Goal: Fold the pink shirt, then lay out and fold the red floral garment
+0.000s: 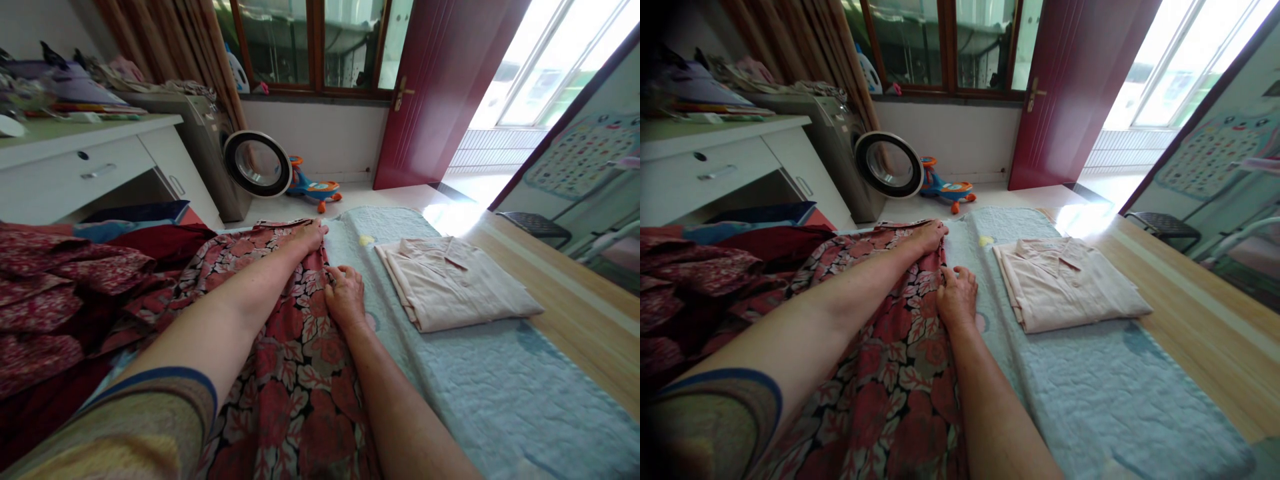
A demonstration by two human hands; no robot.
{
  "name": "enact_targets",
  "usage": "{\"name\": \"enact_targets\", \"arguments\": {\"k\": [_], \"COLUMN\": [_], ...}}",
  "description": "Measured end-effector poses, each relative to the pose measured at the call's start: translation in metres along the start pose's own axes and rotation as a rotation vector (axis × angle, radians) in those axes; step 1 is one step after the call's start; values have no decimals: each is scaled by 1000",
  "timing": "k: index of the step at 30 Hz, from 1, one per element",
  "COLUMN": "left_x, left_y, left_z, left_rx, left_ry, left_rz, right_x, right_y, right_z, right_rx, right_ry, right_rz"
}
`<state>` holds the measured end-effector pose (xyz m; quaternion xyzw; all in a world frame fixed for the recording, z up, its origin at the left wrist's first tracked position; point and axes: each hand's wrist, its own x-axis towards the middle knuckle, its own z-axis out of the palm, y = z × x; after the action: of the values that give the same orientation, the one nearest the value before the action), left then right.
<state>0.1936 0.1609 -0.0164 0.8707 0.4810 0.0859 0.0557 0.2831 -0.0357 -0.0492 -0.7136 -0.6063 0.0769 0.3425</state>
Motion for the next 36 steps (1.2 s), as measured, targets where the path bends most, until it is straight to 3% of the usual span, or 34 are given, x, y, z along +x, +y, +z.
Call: {"name": "enact_targets", "arguments": {"k": [9,14,19,26,31,36], "left_x": [-35,-61,-64,-52,-60,-88], "left_y": [-10,-13,-5,0,7,17], "left_z": [-7,10,21,19,10,-2], "left_rx": [41,40,73,101,119,78], "left_ry": [162,33,-108,54,199,90], "left_rz": [-178,-73,-56,-59,-37,55], "right_x": [0,1,2,2,3,4], "right_y": [-3,-3,-2,-1,1,1], "right_z": [-2,-2,-1,2,2,1], "right_rx": [-15,-39,-49,-47,-26,-4], "right_ry": [-35,-56,-49,-17,-9,-5], "right_rz": [21,28,21,18,23,42]}}
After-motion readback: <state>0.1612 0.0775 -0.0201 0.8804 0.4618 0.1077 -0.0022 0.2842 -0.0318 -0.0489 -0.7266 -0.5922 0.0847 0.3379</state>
